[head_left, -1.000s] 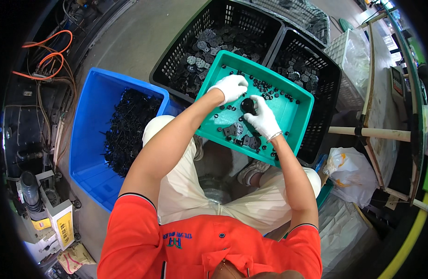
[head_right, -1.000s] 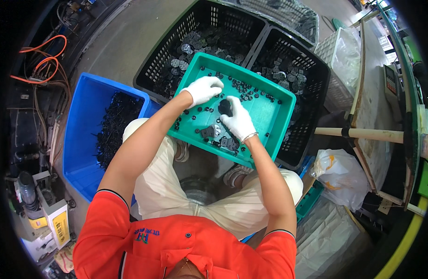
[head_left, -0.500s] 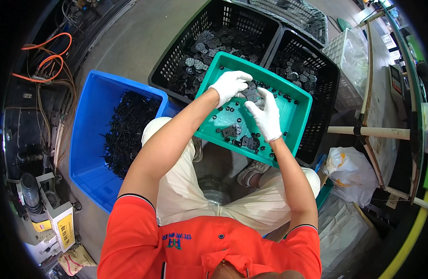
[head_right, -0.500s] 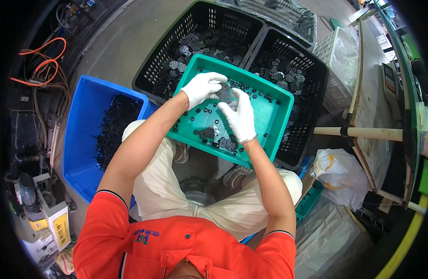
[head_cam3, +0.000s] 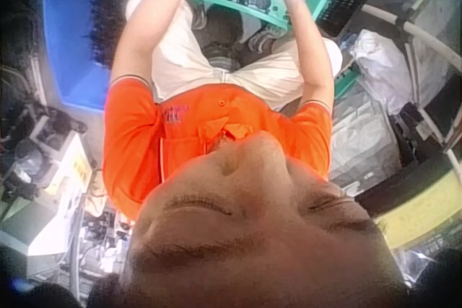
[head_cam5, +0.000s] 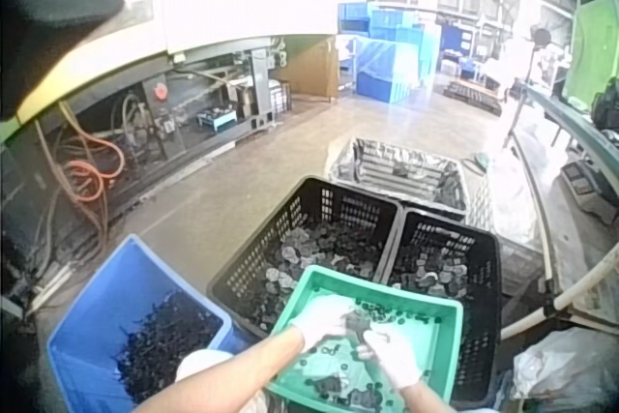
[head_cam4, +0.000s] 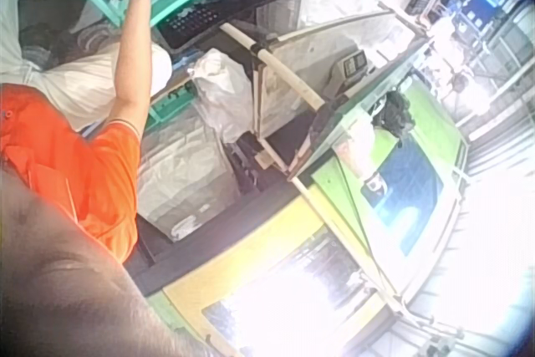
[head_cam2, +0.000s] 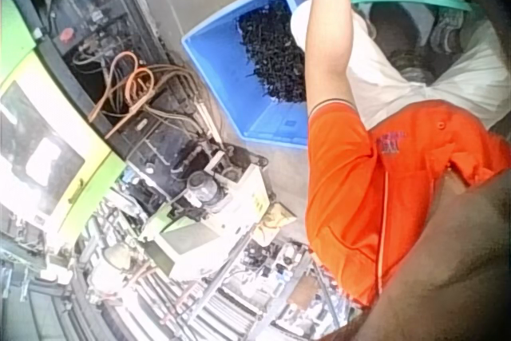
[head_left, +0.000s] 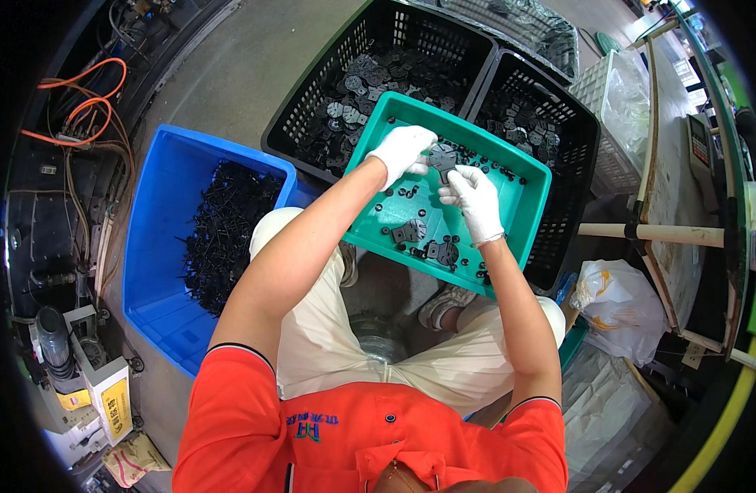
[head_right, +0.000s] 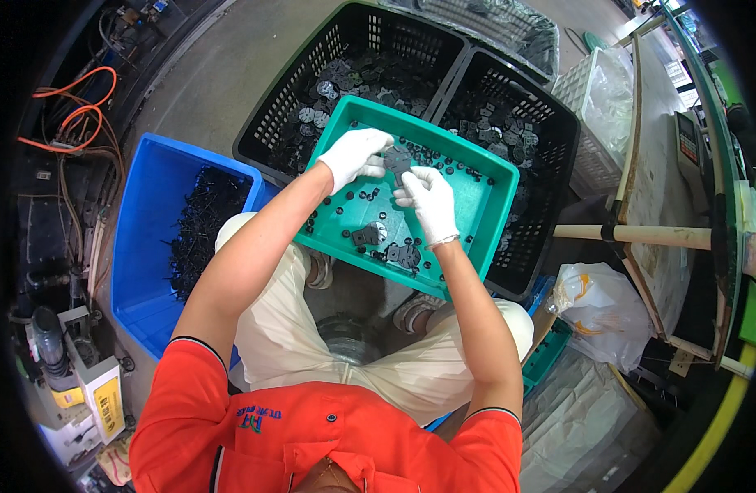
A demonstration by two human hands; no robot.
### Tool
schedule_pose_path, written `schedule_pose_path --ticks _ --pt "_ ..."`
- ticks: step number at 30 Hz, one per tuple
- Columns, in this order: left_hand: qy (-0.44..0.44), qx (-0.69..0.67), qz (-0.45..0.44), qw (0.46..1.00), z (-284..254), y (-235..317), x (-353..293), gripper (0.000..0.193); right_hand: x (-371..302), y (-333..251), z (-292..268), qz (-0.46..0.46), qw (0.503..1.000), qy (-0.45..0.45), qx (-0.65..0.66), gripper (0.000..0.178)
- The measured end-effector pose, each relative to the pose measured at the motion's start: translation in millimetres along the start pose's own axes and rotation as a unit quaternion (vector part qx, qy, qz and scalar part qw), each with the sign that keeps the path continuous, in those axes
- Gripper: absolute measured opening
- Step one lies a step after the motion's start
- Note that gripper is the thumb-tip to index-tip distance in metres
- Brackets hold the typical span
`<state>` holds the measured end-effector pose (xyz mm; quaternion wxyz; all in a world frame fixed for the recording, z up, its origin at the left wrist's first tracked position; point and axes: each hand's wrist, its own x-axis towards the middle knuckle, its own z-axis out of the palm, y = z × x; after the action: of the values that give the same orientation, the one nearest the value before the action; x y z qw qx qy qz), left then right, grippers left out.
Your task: The recorder sits at a workstation and sorts small black and grey plastic components from a green tray into different bins and trays.
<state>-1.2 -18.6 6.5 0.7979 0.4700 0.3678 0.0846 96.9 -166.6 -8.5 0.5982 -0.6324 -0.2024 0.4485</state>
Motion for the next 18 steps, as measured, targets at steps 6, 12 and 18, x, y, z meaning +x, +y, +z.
schedule_pose_path --ticks 6,12,18 --pt "-0.051 0.111 0.025 0.992 -4.5 0.8 0.7 0.019 4.5 0.3 -1.3 -0.010 0.999 0.012 0.035 0.025" --pt "0.030 -0.274 0.151 0.949 -29.4 10.4 22.5 0.023 -13.5 11.9 -0.3 -0.220 0.812 -0.174 -0.512 0.039" --pt "-0.055 0.118 0.391 0.911 -61.8 -30.5 54.9 0.031 -22.4 13.1 18.8 -0.209 0.699 -0.244 -0.639 0.037"
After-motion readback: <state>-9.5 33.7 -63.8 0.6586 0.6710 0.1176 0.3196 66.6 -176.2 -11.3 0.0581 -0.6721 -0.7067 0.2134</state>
